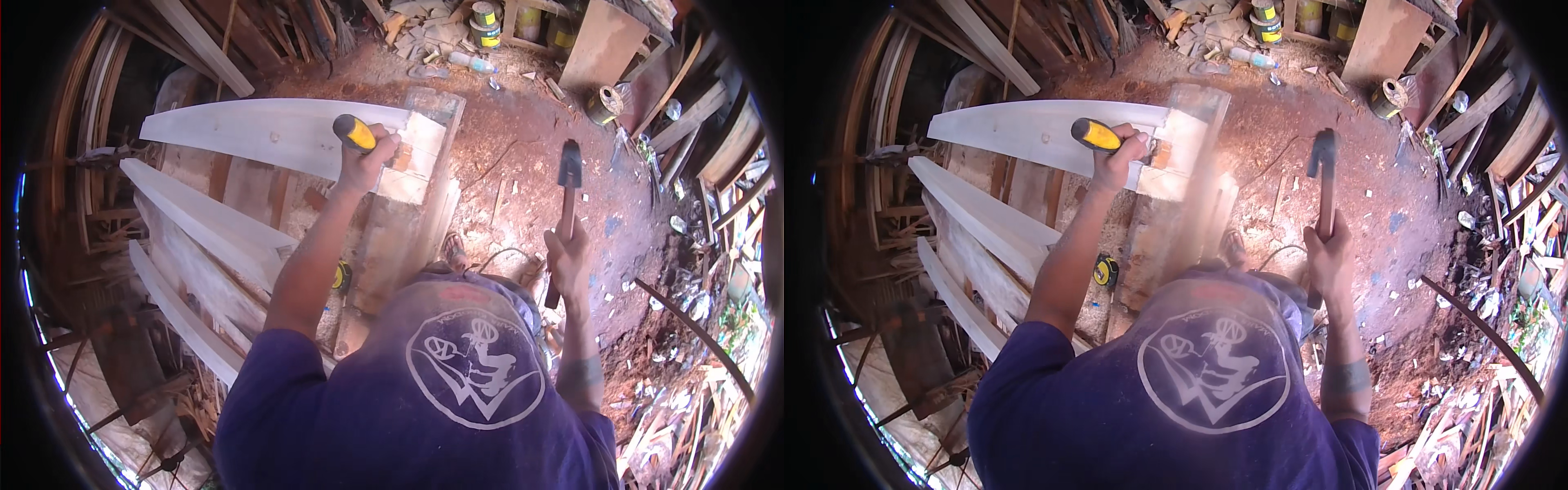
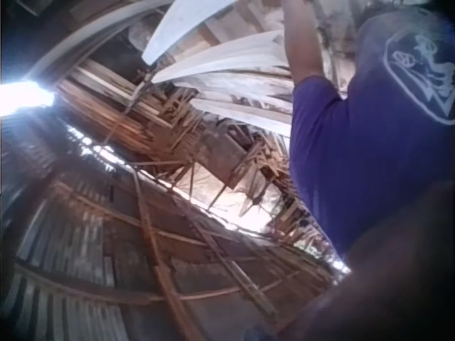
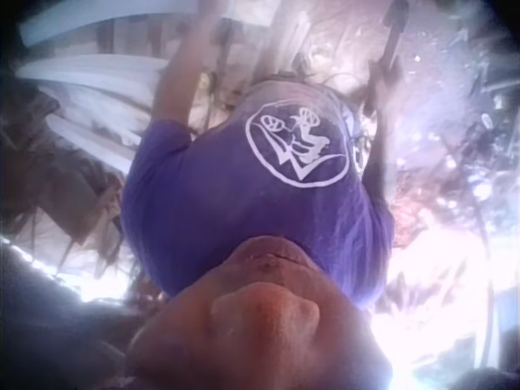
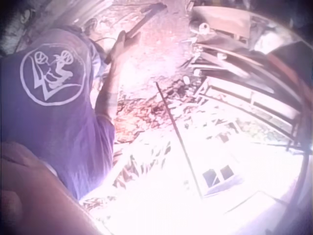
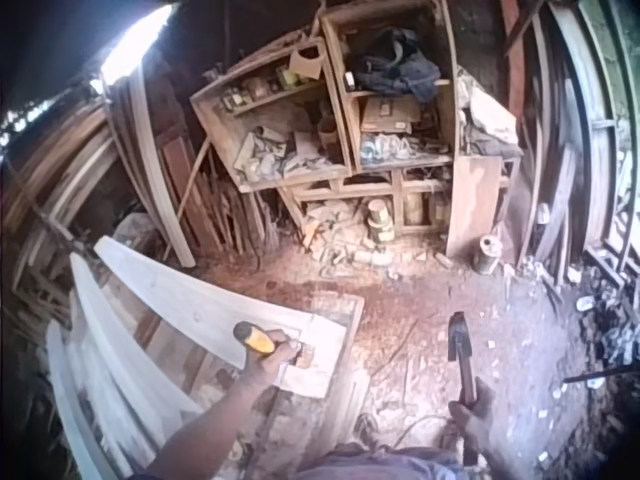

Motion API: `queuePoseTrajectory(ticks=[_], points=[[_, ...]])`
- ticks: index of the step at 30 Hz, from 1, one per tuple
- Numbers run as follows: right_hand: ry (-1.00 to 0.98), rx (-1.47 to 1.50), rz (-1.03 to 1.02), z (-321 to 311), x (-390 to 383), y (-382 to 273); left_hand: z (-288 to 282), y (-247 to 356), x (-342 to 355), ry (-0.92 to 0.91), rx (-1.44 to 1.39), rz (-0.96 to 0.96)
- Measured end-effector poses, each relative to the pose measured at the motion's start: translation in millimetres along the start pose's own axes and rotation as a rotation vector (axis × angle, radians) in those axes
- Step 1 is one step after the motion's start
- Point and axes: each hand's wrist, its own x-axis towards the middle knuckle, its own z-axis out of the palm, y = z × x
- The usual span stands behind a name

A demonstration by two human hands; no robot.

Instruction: The person uses a hammer to strike the end of a chisel while carving a notch into a piece of wood.

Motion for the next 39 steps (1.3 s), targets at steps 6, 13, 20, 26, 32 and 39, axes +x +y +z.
queuePoseTrajectory(ticks=[6, 13, 20, 26, 32, 39], points=[[-0.027, -0.309, -0.513, -12.2, 36.2, -111.5, 6.8, -4.4, 2.0, 0.01, -0.094, -0.043], [0.153, -0.06, -1.181, 12.5, 34.7, -232.5, 5.8, -7.9, 3.2, 0.053, -0.049, -0.037], [-0.08, -0.833, -1.028, -10.8, 44.1, -234.7, 12.7, -4.8, 4.6, 0.029, -0.003, -0.018], [0.347, 0.071, -1.305, 17.2, 29.0, -257.3, 12.9, -6.9, -1.2, 0.038, -0.113, -0.041], [-0.267, -0.713, -0.819, 8.8, 29.8, -199.9, 16.7, -0.7, 2.9, 0.047, -0.03, -0.014], [-0.078, -0.098, -0.461, -25.9, 5.5, -142.8, 21.8, -10.9, 2.3, 0.127, 0.024, -0.021]])
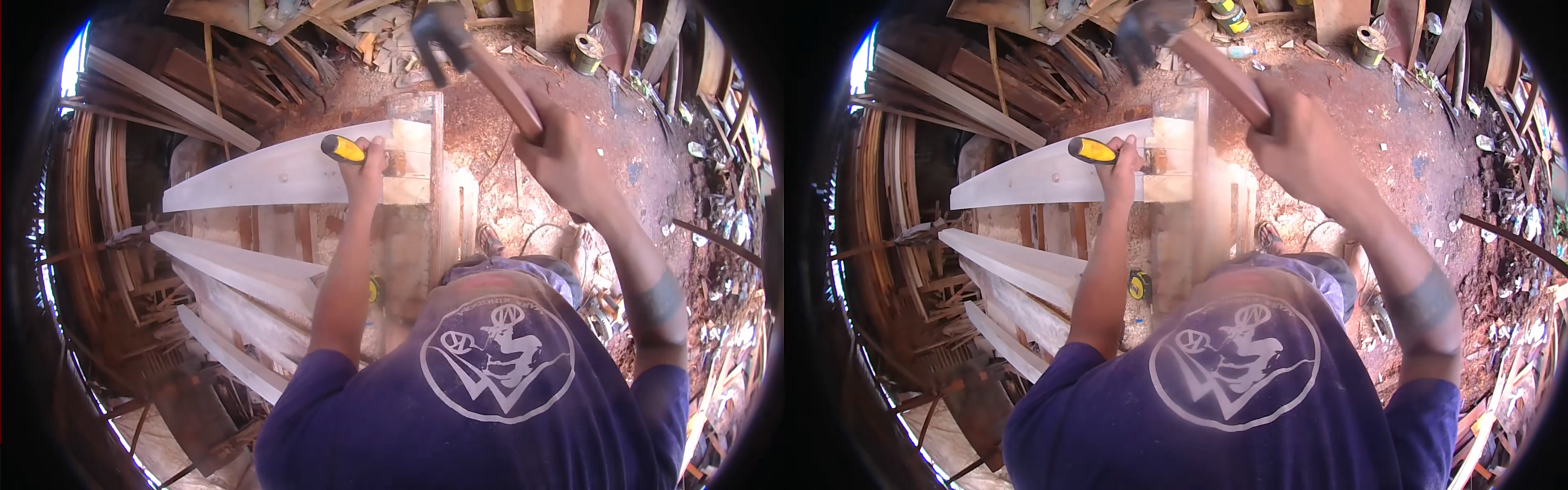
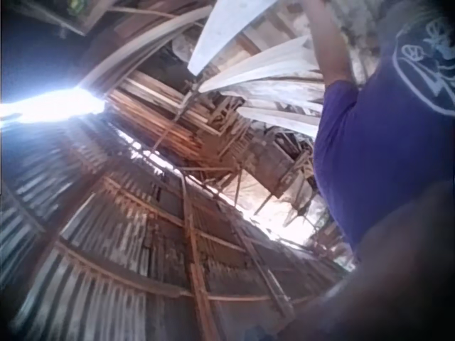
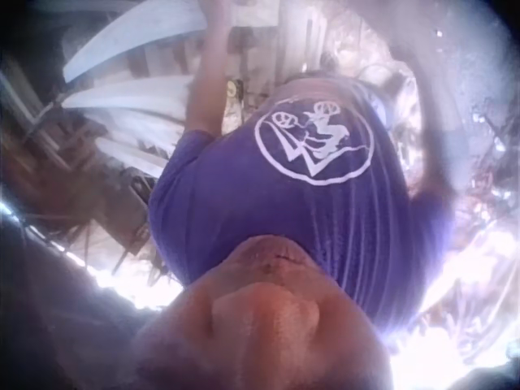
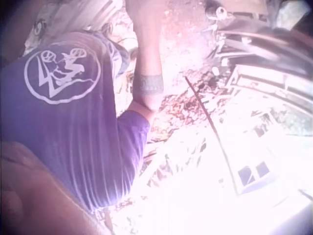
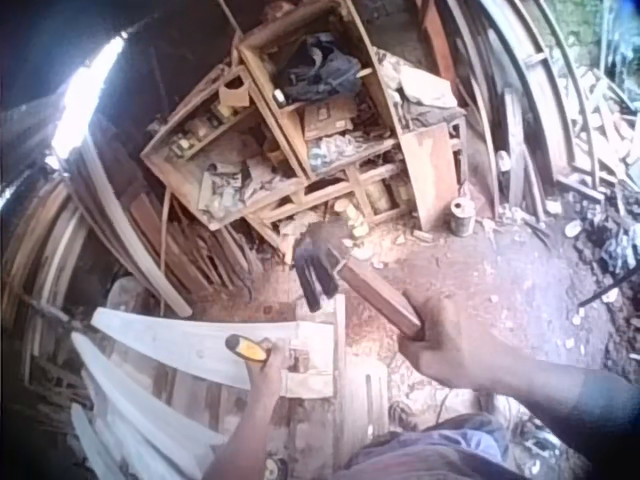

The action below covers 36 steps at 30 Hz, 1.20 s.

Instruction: The person uses a hammer to strike the end of a chisel while carving a notch into a piece of wood.

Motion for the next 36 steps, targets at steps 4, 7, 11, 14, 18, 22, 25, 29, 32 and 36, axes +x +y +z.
queuePoseTrajectory(ticks=[4, 7, 11, 14, 18, 22, 25, 29, 32, 36], points=[[0.038, -0.048, 0.138, -4.7, -10.5, 18.5, 17.0, 2.4, 51.1, 0.038, 0.084, -0.217], [0.059, -0.01, 0.15, -13.1, -19.5, 14.7, 17.8, 6.4, 70.7, 0.052, -0.016, -0.307], [0.089, -0.076, 0.177, -11.0, -27.6, 24.6, 12.1, 16.8, 40.2, 0.121, -0.189, -0.167], [0.085, -0.067, 0.155, 0.1, -22.8, 18.4, 13.8, -0.2, 19.5, 0.106, -0.037, 0.073], [0.029, -0.143, -0.115, 6.0, -0.8, 15.5, 17.2, -4.8, 15.6, 0.107, -0.058, 0.136], [0.283, -0.336, -0.555, -14.7, 43.9, -62.3, 11.1, 0.0, 10.1, 0.108, -0.066, 0.069], [0.368, -0.209, -0.662, -0.2, 56.4, -89.0, 16.1, 1.7, 4.1, 0.137, -0.053, 0.129], [0.13, -0.288, -0.567, 40.0, 42.8, -62.0, 22.7, 2.5, 6.2, 0.139, 0.013, 0.277], [-0.098, -0.61, -0.407, 39.5, 42.5, -41.5, 15.8, -19.7, 9.6, 0.137, -0.023, 0.233], [0.034, -0.493, -0.511, 8.5, 55.4, -85.9, 9.6, -9.2, 3.8, 0.029, -0.065, 0.13]])
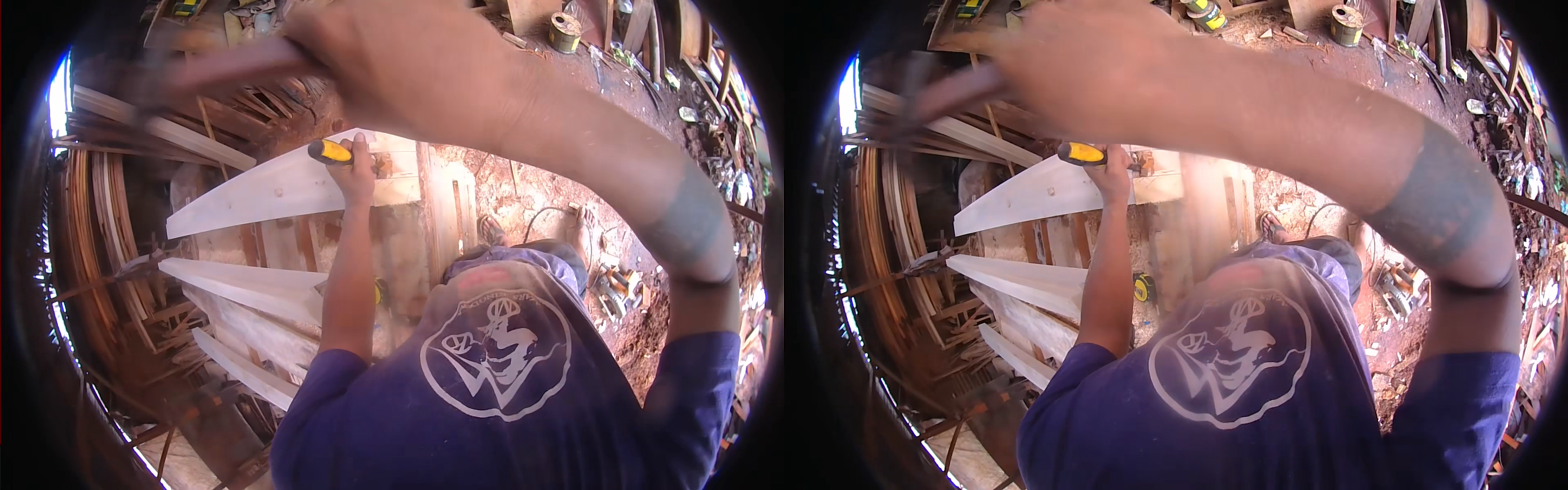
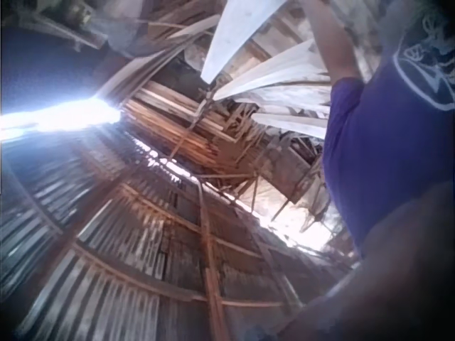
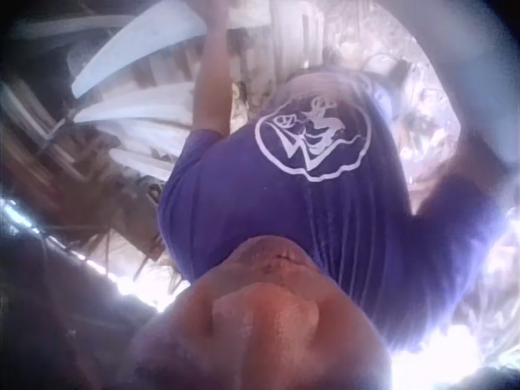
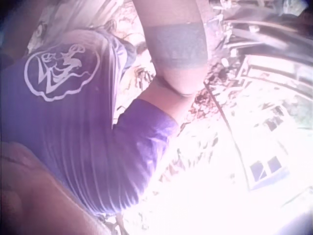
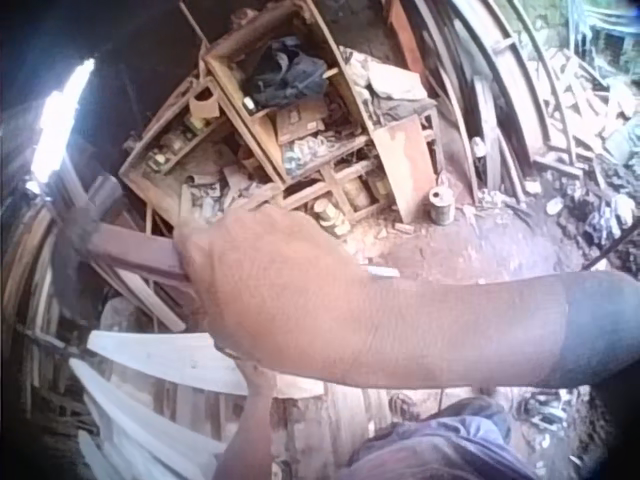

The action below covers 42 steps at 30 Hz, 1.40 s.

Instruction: The person uses a hammer to strike the end of a chisel while carving a notch into a piece of wood.

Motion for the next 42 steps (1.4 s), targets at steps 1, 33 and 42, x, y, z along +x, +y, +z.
queuePoseTrajectory(ticks=[1, 33, 42], points=[[0.151, 0.11, -0.038, 1.7, 2.2, -3.2, 6.6, 8.0, 0.5, -0.005, 0.061, 0.07], [-0.04, 0.455, 0.528, 40.3, -93.6, 51.6, 4.8, 11.9, -1.0, 0.056, 0.092, 0.043], [0.355, 0.352, -0.026, -19.0, -3.8, -8.4, -2.5, 7.8, 9.3, 0.007, -0.023, 0.026]])
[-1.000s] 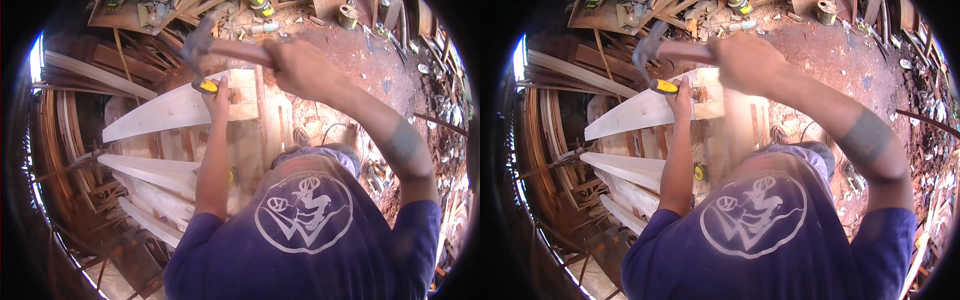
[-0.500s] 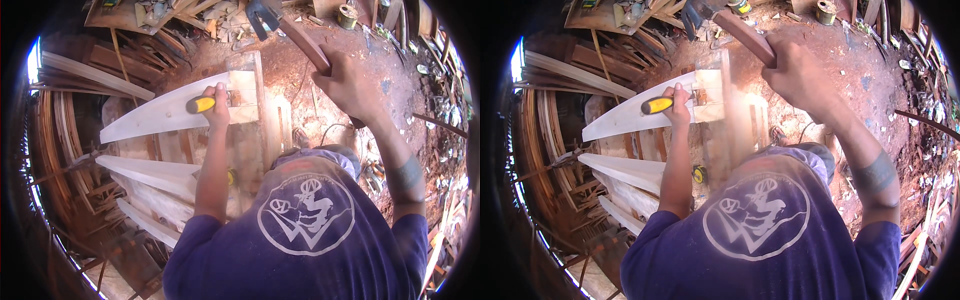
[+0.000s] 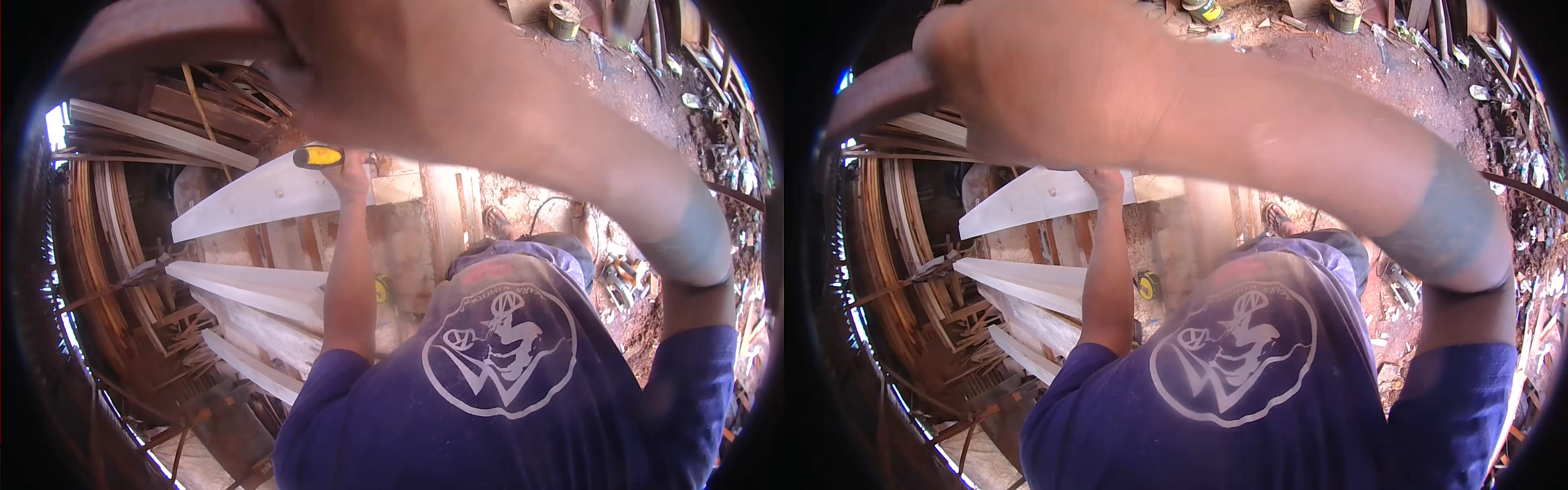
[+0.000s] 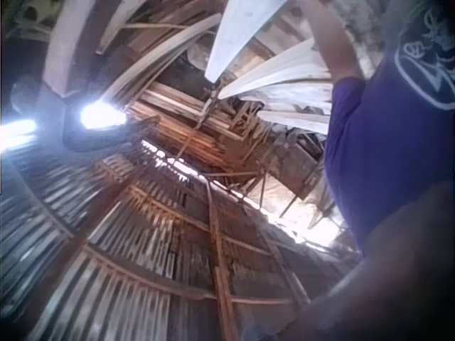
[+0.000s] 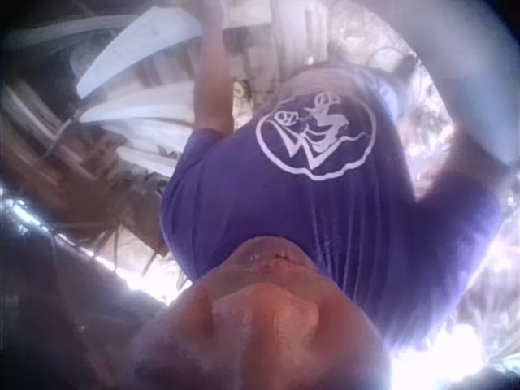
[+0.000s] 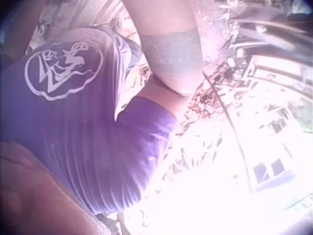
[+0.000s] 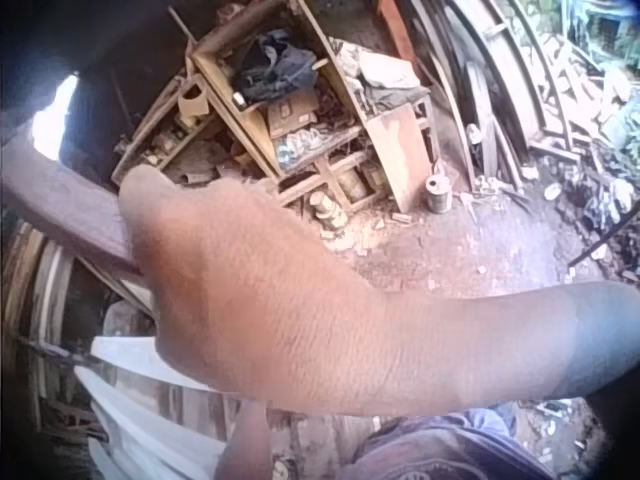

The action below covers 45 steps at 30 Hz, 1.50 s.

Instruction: The person uses a hammer to strike the end of a chisel while carving a notch into a piece of wood.

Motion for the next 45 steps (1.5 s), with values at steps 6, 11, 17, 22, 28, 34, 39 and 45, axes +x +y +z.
queuePoseTrajectory(ticks=[6, 11, 17, 22, 28, 34, 39, 45], points=[[-0.616, -0.283, 0.19, 38.4, -47.3, 50.8, -7.0, -21.3, 3.7, -0.059, 0.041, -0.005], [-0.338, -0.155, 0.077, 5.2, 9.4, 2.3, -2.2, -1.9, -4.8, 0.028, 0.081, -0.005], [-0.695, -0.303, 0.261, 44.2, -62.6, 44.1, -2.0, -18.8, 6.7, -0.095, 0.091, 0.085], [-0.552, -0.263, 0.357, 21.7, -70.0, 59.2, 5.5, -4.0, 0.4, -0.042, 0.082, -0.124], [-0.236, -0.032, 0.556, -12.4, -96.8, 77.1, -7.5, 7.4, -46.6, -0.165, 0.746, 0.027], [-0.205, -0.096, 0.583, -15.7, -91.6, 74.8, -17.2, 15.3, -6.9, -0.024, -0.2, -0.005], [-0.268, -0.021, 0.531, -3.3, -85.4, 65.6, -7.9, 6.9, 0.7, -0.019, -0.105, -0.009], [-0.356, -0.161, 0.361, 10.9, -70.7, 59.1, 4.2, 0.9, 6.1, -0.059, 0.067, 0.045]])
